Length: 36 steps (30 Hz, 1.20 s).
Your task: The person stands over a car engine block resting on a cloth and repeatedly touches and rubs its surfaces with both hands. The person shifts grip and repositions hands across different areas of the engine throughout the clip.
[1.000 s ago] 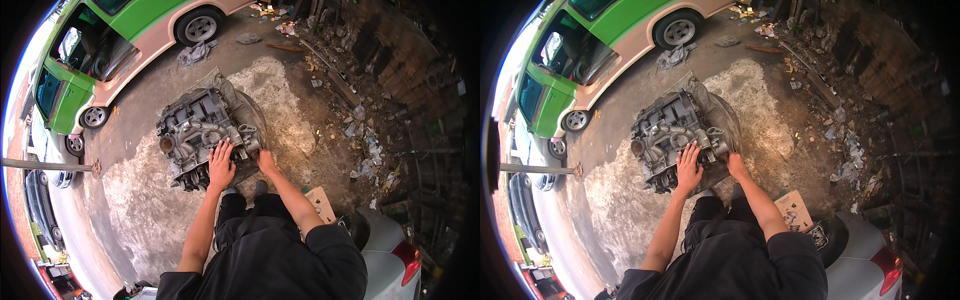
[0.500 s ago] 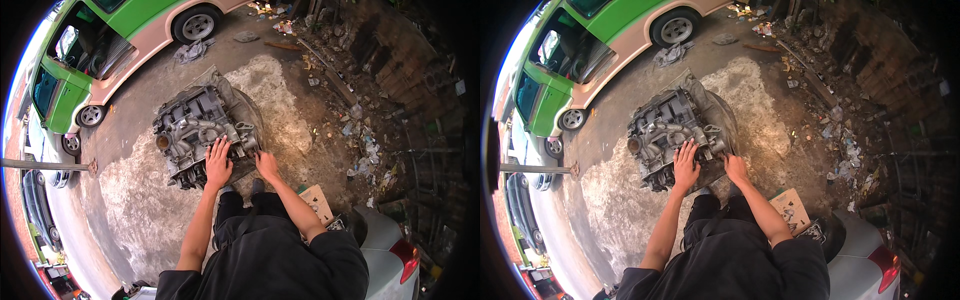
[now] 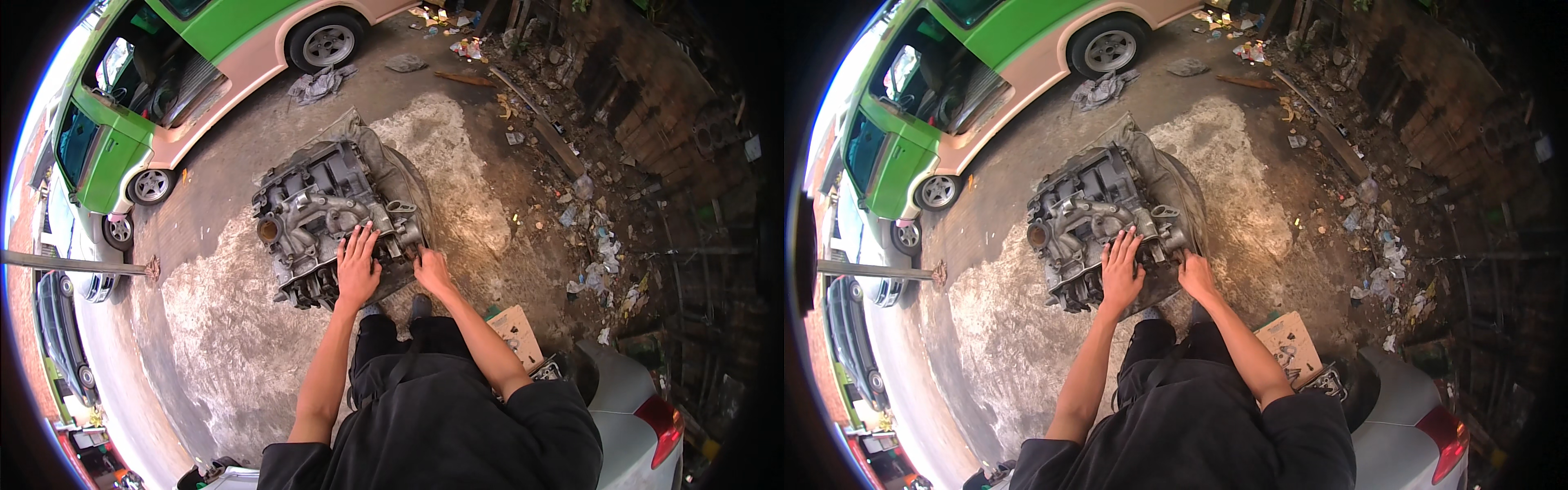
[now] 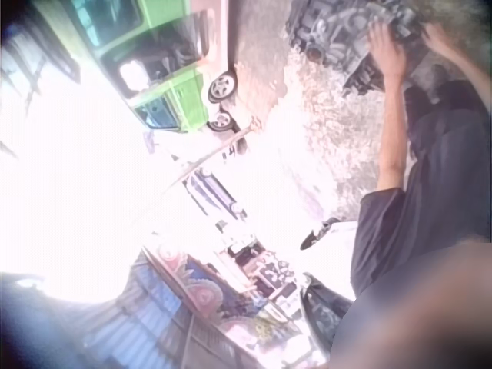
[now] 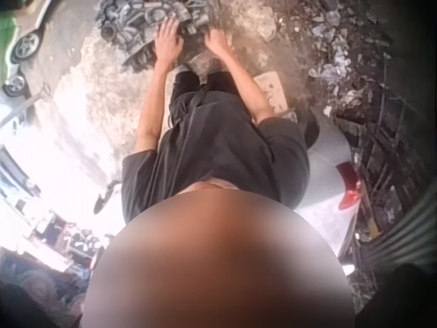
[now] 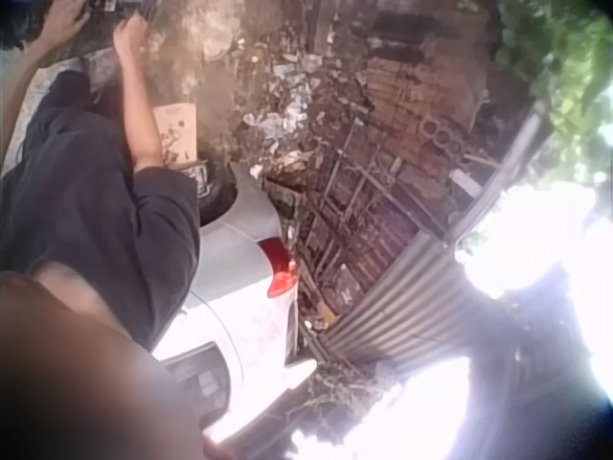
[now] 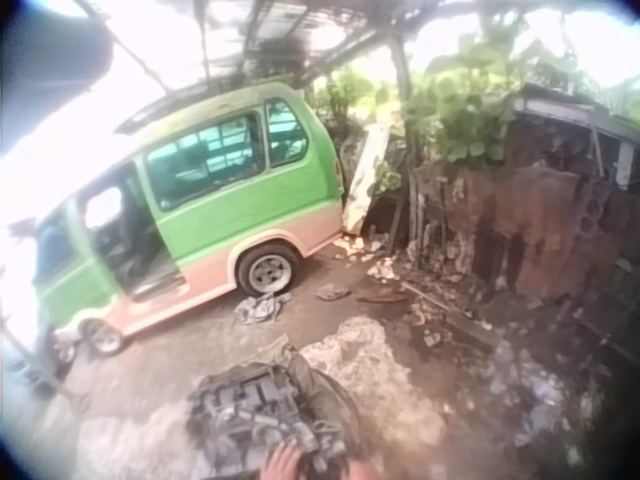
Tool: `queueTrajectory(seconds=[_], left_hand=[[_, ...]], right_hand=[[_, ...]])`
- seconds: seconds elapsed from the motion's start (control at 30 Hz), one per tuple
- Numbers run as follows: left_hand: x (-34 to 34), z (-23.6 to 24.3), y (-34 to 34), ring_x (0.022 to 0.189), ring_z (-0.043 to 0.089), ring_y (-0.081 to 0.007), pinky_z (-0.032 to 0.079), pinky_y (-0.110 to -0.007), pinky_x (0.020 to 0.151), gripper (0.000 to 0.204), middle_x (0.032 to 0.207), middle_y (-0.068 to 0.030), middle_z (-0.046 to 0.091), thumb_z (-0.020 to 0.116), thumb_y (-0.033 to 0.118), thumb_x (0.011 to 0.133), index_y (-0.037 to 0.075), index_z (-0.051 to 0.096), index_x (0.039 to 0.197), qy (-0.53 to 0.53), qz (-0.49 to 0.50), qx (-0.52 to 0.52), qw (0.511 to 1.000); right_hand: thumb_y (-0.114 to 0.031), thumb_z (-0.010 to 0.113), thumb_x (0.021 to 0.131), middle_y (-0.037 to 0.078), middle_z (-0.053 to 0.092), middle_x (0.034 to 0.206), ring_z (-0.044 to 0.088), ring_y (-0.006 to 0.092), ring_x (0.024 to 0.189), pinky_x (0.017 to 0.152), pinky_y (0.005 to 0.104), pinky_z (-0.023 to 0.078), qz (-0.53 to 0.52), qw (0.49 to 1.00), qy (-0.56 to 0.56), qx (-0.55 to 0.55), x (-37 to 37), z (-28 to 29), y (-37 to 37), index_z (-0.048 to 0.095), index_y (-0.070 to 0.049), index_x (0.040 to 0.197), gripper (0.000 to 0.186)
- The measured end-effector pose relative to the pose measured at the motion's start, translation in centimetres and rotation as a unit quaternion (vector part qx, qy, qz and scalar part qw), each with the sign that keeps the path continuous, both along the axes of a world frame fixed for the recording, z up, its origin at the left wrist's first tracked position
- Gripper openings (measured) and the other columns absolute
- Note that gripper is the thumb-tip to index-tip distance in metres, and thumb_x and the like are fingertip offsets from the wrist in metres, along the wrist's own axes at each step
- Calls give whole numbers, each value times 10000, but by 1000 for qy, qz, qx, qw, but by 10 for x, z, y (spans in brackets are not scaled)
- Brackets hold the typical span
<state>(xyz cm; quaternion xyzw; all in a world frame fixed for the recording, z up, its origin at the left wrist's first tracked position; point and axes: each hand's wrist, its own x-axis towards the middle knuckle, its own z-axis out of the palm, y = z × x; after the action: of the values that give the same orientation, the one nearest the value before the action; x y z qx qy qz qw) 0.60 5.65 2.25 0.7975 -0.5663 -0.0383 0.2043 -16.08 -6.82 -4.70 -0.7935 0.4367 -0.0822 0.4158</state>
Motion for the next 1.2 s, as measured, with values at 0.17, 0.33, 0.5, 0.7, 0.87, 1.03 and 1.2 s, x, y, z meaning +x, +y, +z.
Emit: queueTrajectory(seconds=[0.17,0.33,0.5,0.7,0.87,1.03,1.2], left_hand=[[-1,-1,0,1570,327,-263,207,-516,1282,714,1683,-56,389,630,79,849,152,472,1541,-1,3,-5,1000],[-1,-4,-1,1572,322,-267,214,-519,1282,715,1680,-46,392,622,69,855,163,473,1548,0,6,-7,1000],[-1,-7,-1,1571,326,-265,214,-522,1276,706,1680,-56,395,624,64,839,152,491,1527,-3,7,-10,1000],[-1,-5,-1,1567,334,-263,217,-518,1273,701,1680,-55,395,622,63,842,152,493,1526,-3,6,-15,1000],[-2,-4,-1,1563,341,-265,218,-518,1272,703,1674,-57,405,625,67,841,152,494,1526,-1,8,-15,1000],[-2,-4,-2,1561,343,-267,216,-515,1273,704,1670,-61,410,626,70,841,154,496,1528,-1,8,-17,1000],[-1,-4,-2,1562,340,-269,215,-515,1273,703,1670,-63,410,622,73,844,155,497,1532,-3,7,-12,1000]], right_hand=[[-59,619,919,296,685,1125,686,470,990,855,528,570,44,998,-3,-43,-6,-10,3,582,114,1372,486],[-54,613,923,282,684,1119,695,447,985,836,503,588,74,994,59,-51,-3,-5,2,558,131,1394,509],[-50,617,923,301,682,1122,697,454,992,835,496,596,67,994,67,-57,-1,5,6,541,150,1405,527],[-32,600,939,306,664,1183,689,457,996,863,500,582,35,998,40,-45,-6,9,23,528,149,1430,529],[-5,573,948,299,655,1203,680,455,1002,871,502,568,19,998,4,-58,-9,-3,25,528,110,1458,525],[66,589,929,287,689,1051,683,443,889,769,490,563,3,993,-41,-107,-14,-30,22,615,75,1392,464],[108,630,866,297,703,854,693,459,785,694,516,570,-15,995,-15,-96,-2,-49,3,718,95,1201,346]])
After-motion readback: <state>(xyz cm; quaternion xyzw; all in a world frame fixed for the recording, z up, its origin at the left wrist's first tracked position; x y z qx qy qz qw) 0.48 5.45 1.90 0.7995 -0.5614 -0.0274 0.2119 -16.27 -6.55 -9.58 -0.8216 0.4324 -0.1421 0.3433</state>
